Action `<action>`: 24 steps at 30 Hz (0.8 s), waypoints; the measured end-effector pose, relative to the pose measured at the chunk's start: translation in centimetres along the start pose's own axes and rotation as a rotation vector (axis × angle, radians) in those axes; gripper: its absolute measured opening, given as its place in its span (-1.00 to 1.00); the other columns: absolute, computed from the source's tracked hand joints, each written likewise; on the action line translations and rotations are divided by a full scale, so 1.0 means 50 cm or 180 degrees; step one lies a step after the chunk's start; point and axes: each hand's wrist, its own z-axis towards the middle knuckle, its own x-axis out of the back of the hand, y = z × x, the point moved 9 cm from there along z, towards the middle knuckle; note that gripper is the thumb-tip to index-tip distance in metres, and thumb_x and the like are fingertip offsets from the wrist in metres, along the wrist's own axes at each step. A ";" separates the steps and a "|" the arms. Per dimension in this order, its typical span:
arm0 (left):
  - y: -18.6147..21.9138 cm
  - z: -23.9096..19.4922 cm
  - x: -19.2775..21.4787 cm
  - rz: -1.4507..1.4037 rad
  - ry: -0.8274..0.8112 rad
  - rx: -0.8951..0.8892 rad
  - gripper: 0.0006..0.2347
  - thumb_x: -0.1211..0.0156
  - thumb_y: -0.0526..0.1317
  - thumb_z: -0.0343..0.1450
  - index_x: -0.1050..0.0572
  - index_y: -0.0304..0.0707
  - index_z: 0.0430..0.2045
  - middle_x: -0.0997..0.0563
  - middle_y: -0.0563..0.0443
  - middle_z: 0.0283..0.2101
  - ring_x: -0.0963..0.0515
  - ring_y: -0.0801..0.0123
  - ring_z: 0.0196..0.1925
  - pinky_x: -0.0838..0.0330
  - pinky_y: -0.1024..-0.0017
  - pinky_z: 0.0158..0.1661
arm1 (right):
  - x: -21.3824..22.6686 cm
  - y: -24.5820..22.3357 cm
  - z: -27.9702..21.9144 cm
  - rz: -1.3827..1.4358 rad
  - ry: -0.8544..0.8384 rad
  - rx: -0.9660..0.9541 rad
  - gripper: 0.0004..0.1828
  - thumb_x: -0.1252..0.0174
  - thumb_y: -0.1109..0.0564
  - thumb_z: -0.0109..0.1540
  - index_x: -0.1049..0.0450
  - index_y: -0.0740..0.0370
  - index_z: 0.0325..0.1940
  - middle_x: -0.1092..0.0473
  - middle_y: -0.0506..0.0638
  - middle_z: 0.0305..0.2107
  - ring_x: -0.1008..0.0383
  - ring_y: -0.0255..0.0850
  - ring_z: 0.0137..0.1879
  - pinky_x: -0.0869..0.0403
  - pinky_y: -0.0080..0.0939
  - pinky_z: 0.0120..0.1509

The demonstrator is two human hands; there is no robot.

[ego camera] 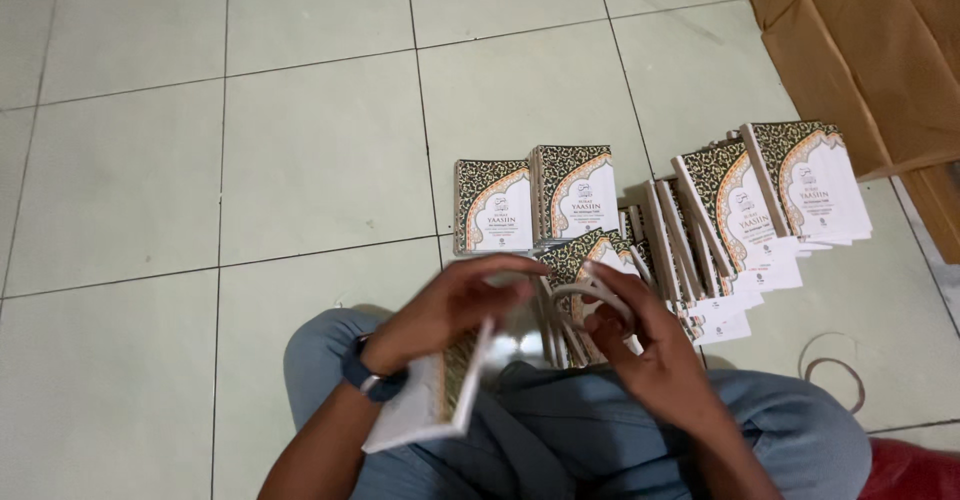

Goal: The person sits on the floor and tapes the spines of small books using a roll of clear tape. They pick up a book, apply the tape to the spine, and place it on a stack.

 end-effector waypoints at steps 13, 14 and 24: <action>-0.127 0.070 -0.064 -0.0715 0.0412 0.0705 -0.83 -0.33 -0.15 0.38 -0.59 -0.18 -0.26 -0.70 0.05 -0.30 -0.50 0.54 -0.43 -0.38 0.52 -0.34 | -0.014 -0.028 0.012 -0.0985 -0.0318 -0.0099 -0.32 -0.08 0.28 0.17 -0.40 -0.11 0.39 -0.43 -0.10 -0.11 -0.35 -0.30 -0.31 -0.41 -0.30 -0.19; -0.139 0.072 -0.065 -0.0896 0.0417 0.0653 -0.86 -0.34 -0.18 0.39 -0.58 -0.19 -0.30 -0.67 0.04 -0.35 -0.51 0.54 -0.47 -0.38 0.54 -0.35 | -0.015 -0.022 0.013 -0.0970 -0.0317 -0.0147 -0.36 -0.10 0.24 0.20 -0.40 -0.06 0.39 -0.43 -0.07 -0.04 -0.45 -0.27 -0.09 -0.45 -0.30 -0.06; -0.205 0.067 -0.084 -0.1888 0.0193 0.0894 -0.95 -0.30 -0.28 0.41 -0.58 -0.22 -0.36 -0.42 0.14 -0.67 -0.30 0.63 -0.69 -0.05 0.65 -0.63 | -0.042 0.015 0.012 -0.1971 0.0019 0.0548 -0.49 -0.16 0.13 0.20 -0.32 0.14 0.24 -0.42 0.04 -0.03 -0.54 -0.03 -0.03 -0.51 0.02 -0.13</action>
